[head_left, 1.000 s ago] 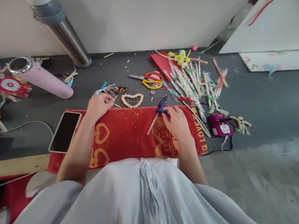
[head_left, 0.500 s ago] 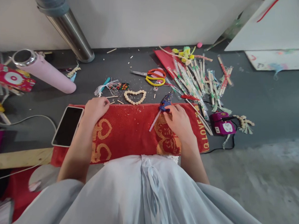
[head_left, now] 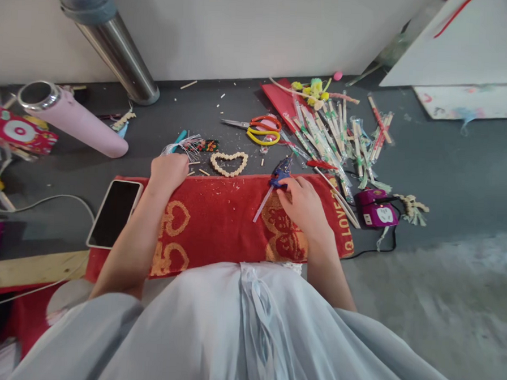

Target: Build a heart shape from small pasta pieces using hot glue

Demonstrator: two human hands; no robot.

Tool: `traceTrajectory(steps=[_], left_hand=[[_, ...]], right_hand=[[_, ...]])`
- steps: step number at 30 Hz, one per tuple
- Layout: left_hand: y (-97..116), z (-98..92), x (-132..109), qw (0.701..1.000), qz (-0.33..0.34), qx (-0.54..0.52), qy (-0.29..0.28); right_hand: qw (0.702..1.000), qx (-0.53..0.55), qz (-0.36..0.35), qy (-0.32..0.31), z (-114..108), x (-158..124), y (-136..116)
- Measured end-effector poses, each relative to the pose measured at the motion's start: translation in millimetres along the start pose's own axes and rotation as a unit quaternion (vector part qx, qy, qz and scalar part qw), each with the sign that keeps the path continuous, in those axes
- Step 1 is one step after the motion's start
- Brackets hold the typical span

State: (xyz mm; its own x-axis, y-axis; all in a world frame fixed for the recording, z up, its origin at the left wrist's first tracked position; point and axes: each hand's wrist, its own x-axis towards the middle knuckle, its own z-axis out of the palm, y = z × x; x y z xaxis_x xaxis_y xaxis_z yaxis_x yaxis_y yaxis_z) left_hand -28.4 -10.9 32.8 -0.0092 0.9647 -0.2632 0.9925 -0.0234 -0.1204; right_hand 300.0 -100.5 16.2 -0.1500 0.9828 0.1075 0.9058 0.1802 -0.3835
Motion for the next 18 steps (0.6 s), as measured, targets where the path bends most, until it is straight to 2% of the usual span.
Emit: traceTrajectory(steps=[6, 11, 14, 18], left_hand=[[-7.9, -4.4, 5.3, 0.999, 0.028, 0.036, -0.004], [-13.9, -17.7, 2.0, 0.999, 0.009, -0.026, 0.016], [-7.9, -21.3, -6.8, 0.996, 0.031, -0.072, 0.037], [11.8, -15.3, -20.2, 0.985, 0.104, -0.128, 0.043]], right_hand=[[1.000, -0.007, 0.016, 0.006, -2.4, 1.4, 8.5], [0.997, -0.043, 0.047, 0.035, -4.8, 1.6, 23.0], [0.997, -0.055, 0.056, 0.027, -5.4, 0.7, 26.9], [0.997, -0.050, 0.060, 0.002, -4.6, -1.7, 25.1]])
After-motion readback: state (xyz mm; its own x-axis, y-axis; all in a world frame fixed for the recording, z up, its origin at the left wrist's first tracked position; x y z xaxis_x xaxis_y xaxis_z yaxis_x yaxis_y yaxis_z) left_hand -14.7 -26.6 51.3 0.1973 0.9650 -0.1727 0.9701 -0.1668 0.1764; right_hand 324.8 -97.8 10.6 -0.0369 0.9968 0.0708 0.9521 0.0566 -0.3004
